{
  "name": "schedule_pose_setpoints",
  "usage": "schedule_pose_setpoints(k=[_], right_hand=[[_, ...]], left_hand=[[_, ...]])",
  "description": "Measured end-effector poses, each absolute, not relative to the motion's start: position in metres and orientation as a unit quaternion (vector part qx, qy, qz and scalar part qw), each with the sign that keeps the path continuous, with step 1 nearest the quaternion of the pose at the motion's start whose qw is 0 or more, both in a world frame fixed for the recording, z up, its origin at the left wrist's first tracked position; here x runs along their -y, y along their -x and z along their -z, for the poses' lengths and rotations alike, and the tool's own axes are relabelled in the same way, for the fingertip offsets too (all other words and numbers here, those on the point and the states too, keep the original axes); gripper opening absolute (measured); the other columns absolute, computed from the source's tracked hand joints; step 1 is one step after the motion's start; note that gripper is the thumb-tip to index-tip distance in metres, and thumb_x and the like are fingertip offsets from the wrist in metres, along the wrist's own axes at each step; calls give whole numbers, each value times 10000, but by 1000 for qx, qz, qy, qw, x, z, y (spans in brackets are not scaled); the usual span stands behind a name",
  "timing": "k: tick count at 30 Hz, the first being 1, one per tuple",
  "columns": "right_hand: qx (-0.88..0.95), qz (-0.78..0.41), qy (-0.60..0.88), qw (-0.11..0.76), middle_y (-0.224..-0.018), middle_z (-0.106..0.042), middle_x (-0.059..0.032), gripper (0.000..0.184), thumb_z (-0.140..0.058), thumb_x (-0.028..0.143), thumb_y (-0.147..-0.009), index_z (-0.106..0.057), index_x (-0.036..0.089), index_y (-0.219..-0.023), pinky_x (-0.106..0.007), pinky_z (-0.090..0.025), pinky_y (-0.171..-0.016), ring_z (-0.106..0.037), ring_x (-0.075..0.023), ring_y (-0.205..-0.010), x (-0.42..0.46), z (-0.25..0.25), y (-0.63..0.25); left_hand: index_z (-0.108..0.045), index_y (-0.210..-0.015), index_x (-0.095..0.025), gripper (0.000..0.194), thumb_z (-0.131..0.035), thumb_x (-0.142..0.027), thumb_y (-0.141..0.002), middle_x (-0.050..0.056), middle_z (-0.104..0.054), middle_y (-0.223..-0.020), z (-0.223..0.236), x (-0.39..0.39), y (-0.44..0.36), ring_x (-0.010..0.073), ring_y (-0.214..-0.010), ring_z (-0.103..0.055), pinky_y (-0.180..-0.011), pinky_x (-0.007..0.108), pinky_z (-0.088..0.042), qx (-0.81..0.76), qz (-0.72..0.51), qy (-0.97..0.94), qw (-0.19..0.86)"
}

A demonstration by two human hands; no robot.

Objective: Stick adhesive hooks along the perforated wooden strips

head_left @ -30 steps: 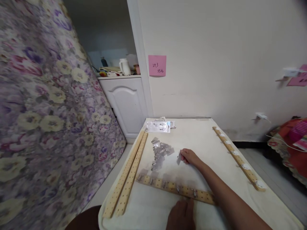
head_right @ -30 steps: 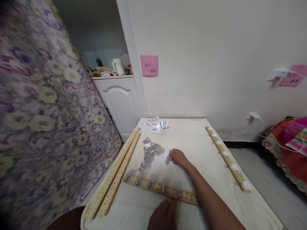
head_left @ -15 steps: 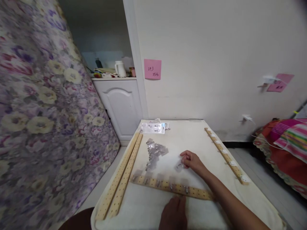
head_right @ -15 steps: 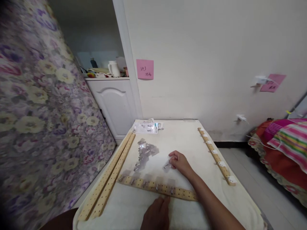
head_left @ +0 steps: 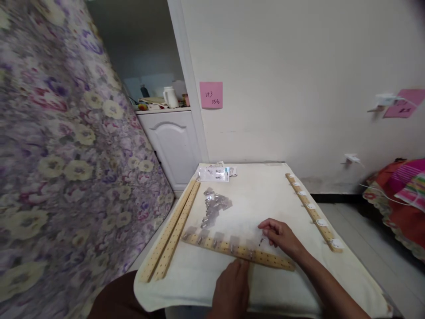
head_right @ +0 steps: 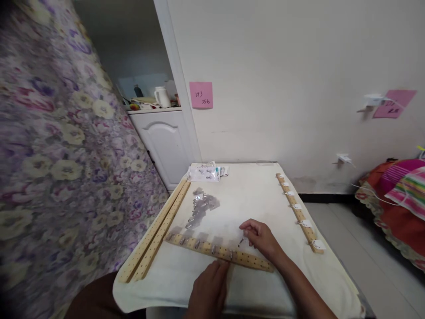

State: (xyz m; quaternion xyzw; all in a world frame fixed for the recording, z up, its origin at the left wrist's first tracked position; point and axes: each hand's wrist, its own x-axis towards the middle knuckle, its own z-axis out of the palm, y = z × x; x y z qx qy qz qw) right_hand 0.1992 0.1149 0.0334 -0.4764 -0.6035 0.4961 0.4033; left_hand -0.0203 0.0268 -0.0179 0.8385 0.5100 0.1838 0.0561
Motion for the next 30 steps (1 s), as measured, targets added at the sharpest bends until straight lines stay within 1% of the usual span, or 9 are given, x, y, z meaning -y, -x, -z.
schedule_pose_setpoints(k=[4, 8, 10, 12, 16, 21, 24, 26, 30], right_hand=[[596, -498, 470, 419, -608, -521, 41, 206, -557, 327, -778, -598, 168, -904, -215, -380, -456, -494, -97, -480, -110, -36, -198], [596, -505, 458, 425, -601, -524, 43, 196, -550, 323, -798, -599, 178, -921, -224, -412, -493, -525, -107, -499, -97, -43, -194], [603, -506, 452, 420, -578, -524, 47, 191, -546, 323, -805, -599, 182, -923, -224, -415, -502, -537, -113, -504, -91, -47, -193], [602, -517, 445, 415, -568, -525, 51, 192, -555, 335, -797, -591, 186, -913, -222, -413, -496, -538, -113, -496, -86, -49, -193], [574, -570, 418, 414, -600, -546, 50, 203, -593, 355, -762, -569, 188, -873, -219, -408, -469, -524, -102, -470, -81, -48, -192], [554, -608, 403, 402, -581, -563, 50, 170, -618, 328, -750, -577, 180, -822, -202, -389, -460, -511, -86, -460, -76, -43, -197], [544, -636, 390, 384, -568, -581, 41, 193, -625, 351, -757, -579, 170, -806, -209, -418, -488, -535, -95, -487, -70, -44, -202], [538, -652, 387, 369, -580, -602, 31, 213, -642, 363, -748, -582, 164, -794, -226, -446, -521, -562, -107, -516, -66, -45, -207], [539, -693, 369, 303, -609, -638, 24, 258, -736, 300, -651, -606, 155, -821, -235, -455, -551, -576, -109, -529, -59, -47, -220]], left_hand=[[-491, -1202, -205, 407, -409, -83, -822, 77, -626, -994, 24, -27, 27, 199, -893, -594, -755, 314, -514, -457, -276, -844, 49], [-511, -1112, -228, 246, -391, -165, -907, 26, -615, -935, 0, -22, 23, 143, -849, -590, -761, 257, -492, -472, -354, -783, 196], [-521, -1095, -226, 217, -418, -204, -906, 25, -602, -937, -17, -21, 15, 148, -839, -583, -747, 263, -489, -498, -381, -743, 235], [-509, -1130, -216, 260, -482, -224, -872, 32, -592, -967, -30, -23, 5, 154, -835, -577, -752, 281, -489, -495, -403, -731, 239], [-516, -1129, -209, 314, -530, -183, -816, 26, -586, -949, -42, -31, -13, 150, -815, -572, -754, 289, -485, -479, -429, -724, 252], [-600, -985, -211, 184, -543, -200, -811, 10, -595, -850, -47, -32, -21, 141, -732, -557, -676, 252, -456, -491, -425, -693, 312], [-654, -878, -211, 119, -560, -250, -816, 4, -599, -768, -47, -28, -22, 142, -706, -541, -646, 237, -413, -499, -411, -684, 338], [-657, -818, -201, 118, -572, -281, -804, -5, -595, -684, -44, -24, -24, 137, -654, -529, -603, 228, -390, -506, -408, -652, 389], [-569, -711, -180, 205, -622, -377, -734, -36, -560, -510, -28, -19, -31, 108, -465, -476, -491, 217, -352, -498, -394, -510, 581]])
